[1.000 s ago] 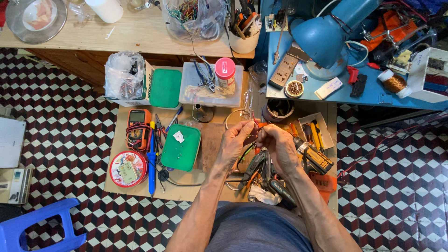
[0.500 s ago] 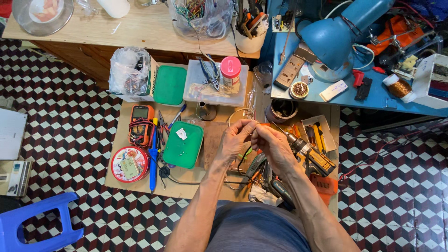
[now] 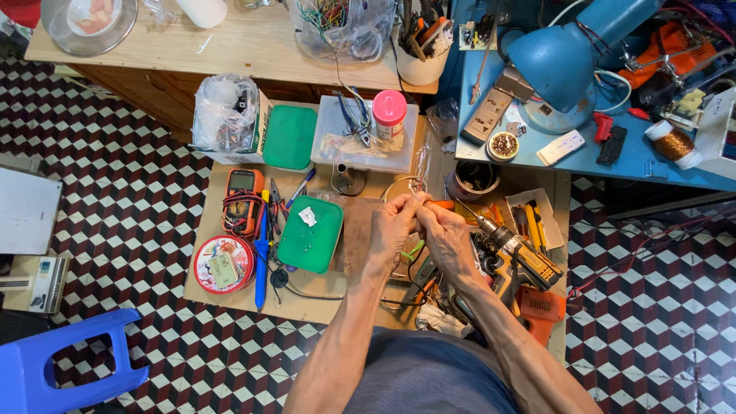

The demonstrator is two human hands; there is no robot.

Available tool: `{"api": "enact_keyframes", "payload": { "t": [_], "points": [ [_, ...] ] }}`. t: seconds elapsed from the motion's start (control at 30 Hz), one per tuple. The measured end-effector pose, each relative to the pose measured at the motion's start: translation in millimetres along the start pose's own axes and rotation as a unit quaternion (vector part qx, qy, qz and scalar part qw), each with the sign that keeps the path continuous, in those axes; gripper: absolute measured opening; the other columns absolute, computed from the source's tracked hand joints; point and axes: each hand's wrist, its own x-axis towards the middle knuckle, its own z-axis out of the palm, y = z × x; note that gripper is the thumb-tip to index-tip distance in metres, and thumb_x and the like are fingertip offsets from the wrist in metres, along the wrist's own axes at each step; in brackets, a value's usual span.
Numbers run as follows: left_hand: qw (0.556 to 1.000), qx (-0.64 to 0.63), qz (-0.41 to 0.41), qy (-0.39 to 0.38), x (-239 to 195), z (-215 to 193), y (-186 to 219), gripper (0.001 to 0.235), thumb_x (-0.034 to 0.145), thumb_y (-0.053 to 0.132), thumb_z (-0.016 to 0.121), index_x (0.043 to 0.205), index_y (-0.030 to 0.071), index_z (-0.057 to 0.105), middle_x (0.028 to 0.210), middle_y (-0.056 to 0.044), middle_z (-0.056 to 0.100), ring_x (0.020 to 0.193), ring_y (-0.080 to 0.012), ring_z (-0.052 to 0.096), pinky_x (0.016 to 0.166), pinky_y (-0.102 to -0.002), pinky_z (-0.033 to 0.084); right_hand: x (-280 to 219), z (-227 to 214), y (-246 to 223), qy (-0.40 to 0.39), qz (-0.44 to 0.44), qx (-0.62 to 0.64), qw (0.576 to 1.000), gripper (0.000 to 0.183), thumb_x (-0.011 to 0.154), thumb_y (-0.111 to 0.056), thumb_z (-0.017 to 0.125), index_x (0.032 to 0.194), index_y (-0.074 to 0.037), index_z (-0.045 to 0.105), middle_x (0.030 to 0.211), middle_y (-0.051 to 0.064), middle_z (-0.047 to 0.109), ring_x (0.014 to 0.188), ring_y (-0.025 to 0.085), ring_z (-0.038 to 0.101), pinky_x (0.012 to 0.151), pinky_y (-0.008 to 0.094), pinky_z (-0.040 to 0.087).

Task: The person disassembles a white electrical plug, strips and twists wires, and uses a multimeter to test continuity. They then reassemble the plug and wrap the cord with electrical tape.

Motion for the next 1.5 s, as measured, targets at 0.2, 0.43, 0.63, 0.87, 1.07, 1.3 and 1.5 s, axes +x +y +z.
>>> {"api": "enact_keyframes", "payload": {
  "t": [0.2,0.43,0.63,0.87,1.07,1.3,1.5],
  "points": [
    [0.988,0.123,0.078,0.054,13,6,-21,0.024,0.099,0.024,0.069,0.100,0.001,0.078,0.076,0.000,0.068,0.066,-0.0066,0.059,0.057,-0.021,0.047,-14,-7,-10,0.050,-0.087,-0.105,0.989,0.033,0.103,-0.024,0.054,0.081,-0.001,0.064,0.063,0.004,0.056,0.057,0.012,0.052,0.054,0.032,0.044],
    [0.996,-0.005,0.000,0.093,15,-30,11,0.040,0.103,0.034,0.059,0.116,-0.002,0.069,0.090,-0.010,0.068,0.080,-0.0159,0.070,0.076,-0.031,0.062,-79,53,-46,-0.070,-0.423,-0.084,0.900,0.007,0.087,-0.005,0.064,0.080,-0.004,0.062,0.075,0.011,0.060,0.069,0.027,0.063,0.065,0.039,0.053],
    [0.997,0.038,-0.034,-0.050,-30,-21,27,0.049,0.106,0.036,0.046,0.138,0.002,0.058,0.127,-0.010,0.070,0.119,-0.0147,0.065,0.105,-0.028,0.048,-16,-45,-22,-0.116,0.081,0.276,0.951,0.033,0.099,-0.020,0.048,0.070,-0.005,0.054,0.074,0.007,0.057,0.070,0.018,0.055,0.069,0.033,0.046],
    [0.949,0.279,0.063,-0.132,-40,2,25,0.034,0.103,0.024,0.060,0.130,0.006,0.071,0.117,-0.009,0.073,0.110,-0.0148,0.067,0.096,-0.027,0.051,-13,-59,11,-0.216,0.088,0.470,0.852,0.038,0.106,-0.025,0.050,0.070,-0.012,0.046,0.074,0.009,0.054,0.068,0.021,0.051,0.068,0.034,0.043],
    [0.961,0.272,-0.007,-0.047,-45,0,11,0.024,0.097,0.019,0.072,0.114,0.004,0.078,0.099,-0.008,0.069,0.077,-0.0144,0.063,0.066,-0.028,0.051,2,-72,33,-0.114,0.131,0.399,0.900,0.032,0.100,-0.025,0.052,0.072,-0.010,0.049,0.073,0.008,0.057,0.064,0.021,0.052,0.065,0.032,0.044],
    [0.971,0.237,0.036,0.014,-49,-5,6,0.026,0.096,0.024,0.070,0.108,0.002,0.076,0.082,0.003,0.071,0.077,-0.0037,0.063,0.068,-0.021,0.051,7,-59,41,-0.057,0.137,0.278,0.949,0.030,0.105,-0.031,0.052,0.094,-0.004,0.062,0.083,0.009,0.067,0.070,0.017,0.059,0.064,0.032,0.049],
    [0.940,0.320,0.031,0.115,-48,-51,35,0.031,0.098,0.031,0.068,0.111,0.005,0.079,0.071,0.003,0.065,0.067,-0.0028,0.053,0.059,-0.021,0.042,-1,-40,109,-0.094,-0.050,-0.434,0.895,0.026,0.097,-0.021,0.055,0.118,-0.008,0.064,0.093,0.012,0.067,0.084,0.025,0.064,0.076,0.037,0.051]
  ]
}}
